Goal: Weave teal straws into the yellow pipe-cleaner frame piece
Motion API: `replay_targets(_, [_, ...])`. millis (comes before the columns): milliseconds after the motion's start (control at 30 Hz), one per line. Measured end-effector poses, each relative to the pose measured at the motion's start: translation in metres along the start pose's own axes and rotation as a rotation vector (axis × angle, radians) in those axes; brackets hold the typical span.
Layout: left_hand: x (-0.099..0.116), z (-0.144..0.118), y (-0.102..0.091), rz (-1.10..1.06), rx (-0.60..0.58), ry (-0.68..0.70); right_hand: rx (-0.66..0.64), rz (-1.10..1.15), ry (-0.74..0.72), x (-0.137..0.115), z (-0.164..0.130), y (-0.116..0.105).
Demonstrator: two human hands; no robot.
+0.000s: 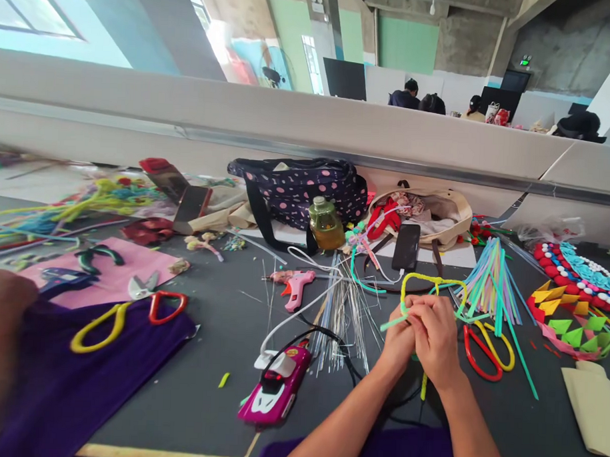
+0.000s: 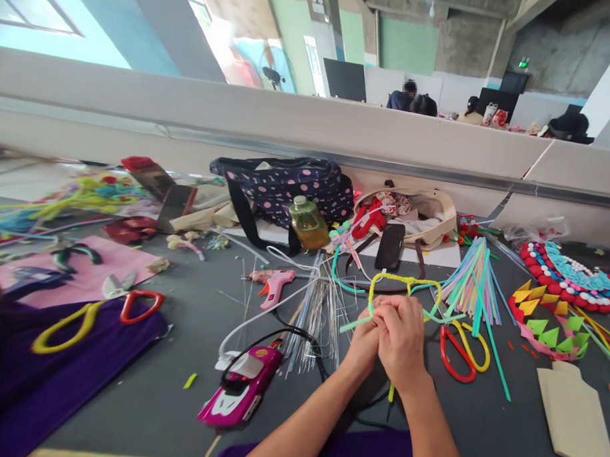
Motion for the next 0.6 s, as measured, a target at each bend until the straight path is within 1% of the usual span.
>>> replay_targets(100, [-0.001, 0.001, -0.002, -0.142, -0.034, -0.088, 0.024, 0.061, -0.073, -0.007, -0.003, -0.003])
replay_targets(167, [0.001, 0.002, -0.004, -0.230, -0.026, -0.116, 0.010, 0.075, -0.101, -0.010, -0.004, -0.004])
replay_targets(233, [0.005, 0.003, -0.007, -0.287, -0.001, -0.120, -0.019, 0.090, -0.096, -0.008, -0.005, -0.004])
replay_targets(300, [0.008, 0.003, -0.008, -0.305, 0.027, -0.129, 0.002, 0.129, -0.037, 0.000, -0.007, -0.006])
replay_targets(333, [0.009, 0.003, -0.008, -0.308, 0.038, -0.135, 0.051, 0.152, 0.022, 0.007, -0.008, -0.009])
replay_targets(367, [0.011, 0.003, -0.008, -0.313, 0.043, -0.142, 0.150, 0.169, 0.114, 0.017, -0.010, -0.014])
replay_targets(467, [0.012, 0.003, -0.008, -0.347, 0.048, -0.154, 0.508, 0.247, 0.480, 0.053, -0.022, -0.031])
replay_targets(533, [0.012, 0.003, -0.007, -0.384, 0.047, -0.165, 0.701, 0.384, 0.644, 0.073, -0.030, -0.038])
replay_targets(567, [0.012, 0.003, -0.007, -0.403, 0.045, -0.172, 0.755, 0.476, 0.706, 0.082, -0.032, -0.039])
replay_targets(600, [0.012, 0.003, -0.007, -0.417, 0.042, -0.182, 0.763, 0.579, 0.769, 0.089, -0.033, -0.038])
Point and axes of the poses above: each hand's wrist, its own z-axis towards the middle knuckle, its own y-axis out of the palm, x = y × z, the point moved 5 cm from there along z, towards the middle knuckle, and after that the axes turned 1 degree about z, right-handed, at the moved point
